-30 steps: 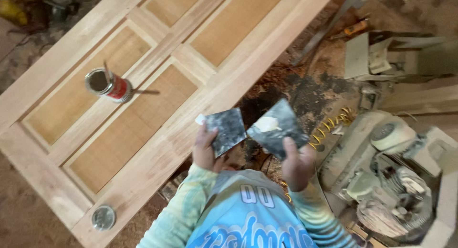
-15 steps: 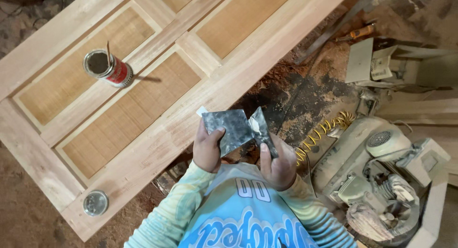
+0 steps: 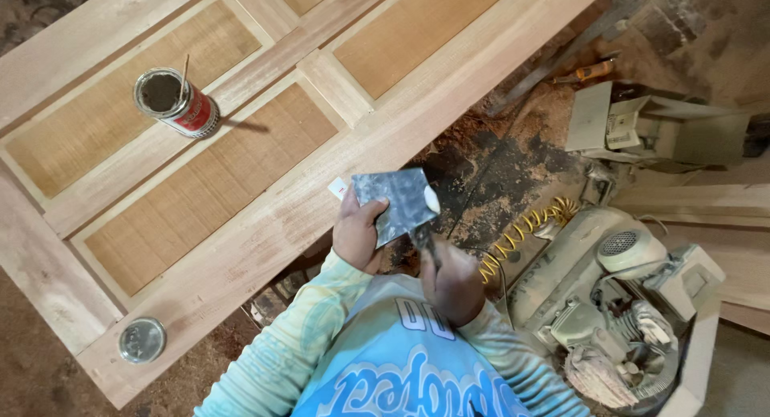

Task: The person applies a white filler paste to the joints and gaps of a wooden door frame using two metal putty knives. They scoop the filler from a can, spread it into the seams, and smooth the surface to blend it with the wood.

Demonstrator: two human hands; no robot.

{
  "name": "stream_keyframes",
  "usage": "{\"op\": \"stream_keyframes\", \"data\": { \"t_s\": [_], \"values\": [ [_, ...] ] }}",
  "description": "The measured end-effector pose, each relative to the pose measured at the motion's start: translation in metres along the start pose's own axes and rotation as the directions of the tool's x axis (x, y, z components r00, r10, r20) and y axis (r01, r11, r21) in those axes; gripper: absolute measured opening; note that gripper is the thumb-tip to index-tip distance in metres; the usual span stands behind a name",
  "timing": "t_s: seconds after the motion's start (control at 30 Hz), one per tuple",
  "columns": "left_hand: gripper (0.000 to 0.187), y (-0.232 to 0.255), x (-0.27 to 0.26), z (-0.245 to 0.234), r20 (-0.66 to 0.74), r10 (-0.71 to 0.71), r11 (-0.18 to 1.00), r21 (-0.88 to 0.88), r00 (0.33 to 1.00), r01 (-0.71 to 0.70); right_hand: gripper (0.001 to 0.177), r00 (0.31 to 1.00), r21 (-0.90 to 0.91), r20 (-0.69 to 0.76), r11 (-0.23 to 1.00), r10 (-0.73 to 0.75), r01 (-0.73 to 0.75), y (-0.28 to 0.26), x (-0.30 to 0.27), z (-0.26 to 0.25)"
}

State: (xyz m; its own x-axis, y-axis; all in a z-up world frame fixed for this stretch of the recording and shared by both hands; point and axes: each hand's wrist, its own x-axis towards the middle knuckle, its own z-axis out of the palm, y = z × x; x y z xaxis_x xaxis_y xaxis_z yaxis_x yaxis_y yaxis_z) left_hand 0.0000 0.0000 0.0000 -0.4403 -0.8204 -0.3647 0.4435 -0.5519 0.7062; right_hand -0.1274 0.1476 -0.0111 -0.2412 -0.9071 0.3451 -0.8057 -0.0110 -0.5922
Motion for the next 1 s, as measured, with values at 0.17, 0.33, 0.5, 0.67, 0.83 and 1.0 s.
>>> {"op": "stream_keyframes", "data": {
  "t_s": [0.17, 0.33, 0.5, 0.67, 0.83, 1.0],
  "values": [
    [0.035, 0.020, 0.012, 0.004, -0.017, -0.030, 0.987, -0.161, 0.999, 0.027, 0.025, 0.970, 0.129, -0.062, 0.965, 0.236, -0.227, 0.014, -0.002, -0.006],
    [0.040, 0.022, 0.003, 0.010, 0.077, -0.029, 0.971, -0.233, 0.997, 0.047, 0.026, 0.902, 0.391, -0.289, 0.900, 0.320, -0.194, 0.005, 0.006, -0.024],
    [0.041, 0.014, -0.009, 0.022, 0.170, -0.060, 0.956, -0.274, 0.984, 0.105, 0.021, 0.897, 0.239, -0.368, 0.957, 0.244, -0.162, -0.024, 0.013, -0.040],
    [0.043, 0.021, -0.012, 0.023, 0.225, -0.116, 0.911, -0.363, 0.968, 0.193, 0.021, 0.899, 0.242, -0.387, 0.964, 0.203, -0.114, -0.041, 0.022, -0.048],
    [0.045, 0.022, -0.009, 0.025, 0.225, -0.049, 0.949, -0.292, 0.973, 0.116, 0.023, 0.902, 0.089, -0.418, 0.993, 0.106, -0.076, -0.052, 0.017, -0.051],
    [0.045, 0.018, -0.007, 0.023, 0.243, -0.009, 0.965, -0.254, 0.970, 0.073, 0.024, 0.924, 0.039, -0.381, 0.999, 0.018, -0.003, -0.040, 0.021, -0.038]
  ]
}}
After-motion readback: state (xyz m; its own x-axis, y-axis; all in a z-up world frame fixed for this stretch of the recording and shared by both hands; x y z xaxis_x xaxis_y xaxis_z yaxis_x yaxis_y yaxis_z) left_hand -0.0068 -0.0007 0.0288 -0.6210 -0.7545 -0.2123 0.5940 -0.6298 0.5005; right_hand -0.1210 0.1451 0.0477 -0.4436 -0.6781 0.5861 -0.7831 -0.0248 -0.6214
